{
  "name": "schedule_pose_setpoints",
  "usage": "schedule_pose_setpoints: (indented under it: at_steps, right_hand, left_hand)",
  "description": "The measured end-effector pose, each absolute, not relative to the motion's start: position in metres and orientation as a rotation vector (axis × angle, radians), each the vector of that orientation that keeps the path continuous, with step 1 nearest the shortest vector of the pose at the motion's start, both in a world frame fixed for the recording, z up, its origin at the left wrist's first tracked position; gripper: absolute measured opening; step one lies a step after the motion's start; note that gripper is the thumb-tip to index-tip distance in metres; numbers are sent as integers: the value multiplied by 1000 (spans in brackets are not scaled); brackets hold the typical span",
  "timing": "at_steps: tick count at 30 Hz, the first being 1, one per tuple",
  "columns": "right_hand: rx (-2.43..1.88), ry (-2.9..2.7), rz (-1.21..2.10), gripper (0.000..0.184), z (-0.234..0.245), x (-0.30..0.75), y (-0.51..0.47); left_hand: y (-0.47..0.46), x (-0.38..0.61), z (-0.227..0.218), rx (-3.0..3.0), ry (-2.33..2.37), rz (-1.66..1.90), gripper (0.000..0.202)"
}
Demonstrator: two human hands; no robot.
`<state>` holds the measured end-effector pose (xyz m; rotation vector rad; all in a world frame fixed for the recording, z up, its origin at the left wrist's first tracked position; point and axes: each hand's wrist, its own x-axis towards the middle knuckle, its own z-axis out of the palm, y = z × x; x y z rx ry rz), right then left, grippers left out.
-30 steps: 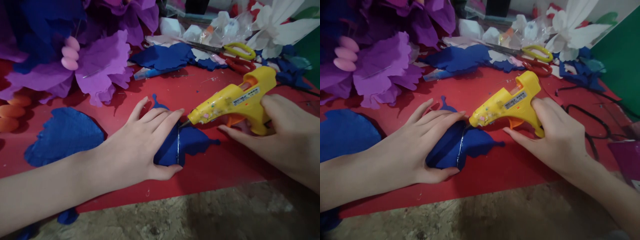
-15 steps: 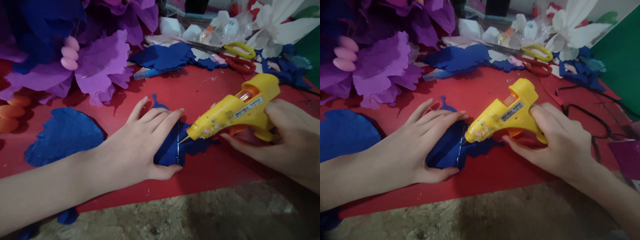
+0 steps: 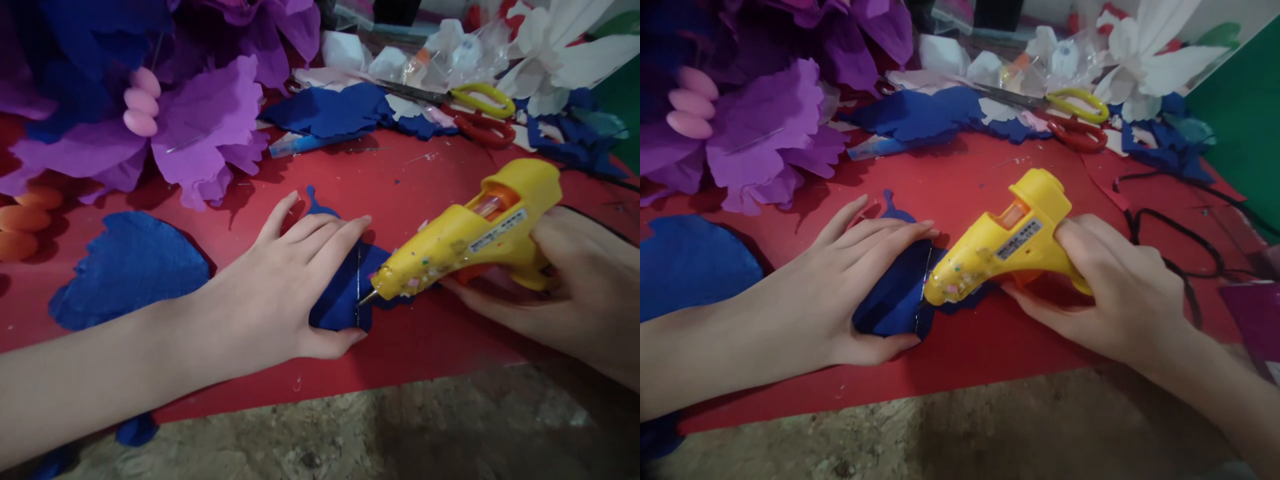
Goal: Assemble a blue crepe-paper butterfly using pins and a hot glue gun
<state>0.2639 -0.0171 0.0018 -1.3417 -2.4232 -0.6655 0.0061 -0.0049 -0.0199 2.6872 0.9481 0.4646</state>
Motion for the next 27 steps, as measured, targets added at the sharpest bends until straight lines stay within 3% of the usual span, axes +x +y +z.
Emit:
schedule_pose_setpoints:
  at_steps: [16,24,27]
  right_hand:
    - [-1244,-2401,-882,36,0,270,-8]
    - [-1521,-2379,-555,65,-2,272,-17]
    - [-1509,-2412,-493,66,-4,276,-20]
  left_hand:
    - [-5,6,-19,2692,962,427,78]
    - [-4,6,-20,2690,943,468,77]
    - [-4,6,-20,2693,939,479,75]
